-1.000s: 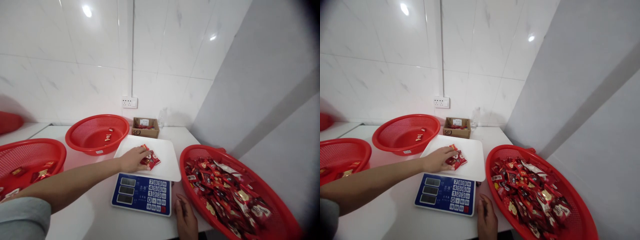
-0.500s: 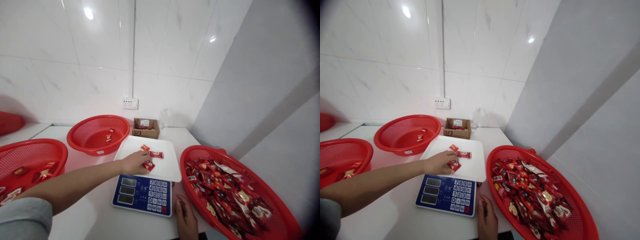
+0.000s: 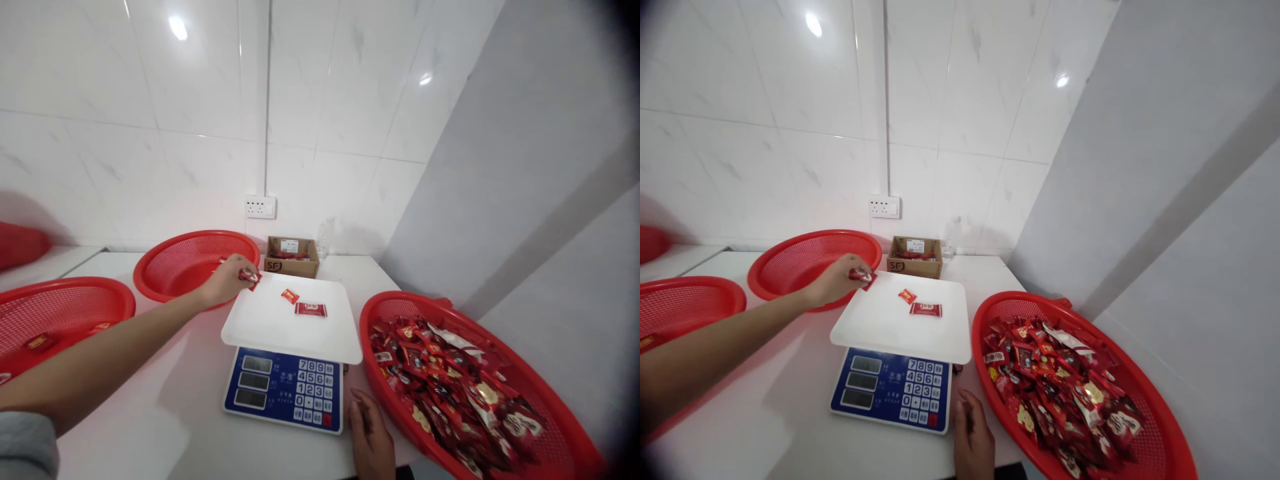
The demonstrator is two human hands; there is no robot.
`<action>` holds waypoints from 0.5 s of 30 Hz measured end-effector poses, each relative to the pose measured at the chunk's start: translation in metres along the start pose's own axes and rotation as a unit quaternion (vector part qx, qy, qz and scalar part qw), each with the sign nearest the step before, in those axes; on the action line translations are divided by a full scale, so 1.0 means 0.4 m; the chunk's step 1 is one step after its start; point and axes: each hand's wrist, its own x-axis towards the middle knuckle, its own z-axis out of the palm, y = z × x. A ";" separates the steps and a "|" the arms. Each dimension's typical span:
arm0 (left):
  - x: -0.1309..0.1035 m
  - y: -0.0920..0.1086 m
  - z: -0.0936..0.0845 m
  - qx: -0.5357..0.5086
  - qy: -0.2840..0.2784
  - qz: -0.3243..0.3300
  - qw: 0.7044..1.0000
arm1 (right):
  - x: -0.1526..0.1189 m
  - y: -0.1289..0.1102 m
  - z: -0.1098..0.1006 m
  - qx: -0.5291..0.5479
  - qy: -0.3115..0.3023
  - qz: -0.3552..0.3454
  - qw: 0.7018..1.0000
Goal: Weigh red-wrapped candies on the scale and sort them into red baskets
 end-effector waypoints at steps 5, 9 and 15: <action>0.016 -0.113 -0.077 0.111 0.036 -0.063 0.991 | 0.002 0.008 0.000 -0.016 -0.005 0.000 1.000; 0.019 -0.147 -0.059 0.181 0.022 -0.060 0.981 | 0.001 0.017 0.000 -0.028 -0.017 0.000 0.999; 0.019 -0.034 0.087 0.192 -0.066 0.046 0.978 | 0.004 0.028 0.003 -0.028 -0.011 -0.008 1.000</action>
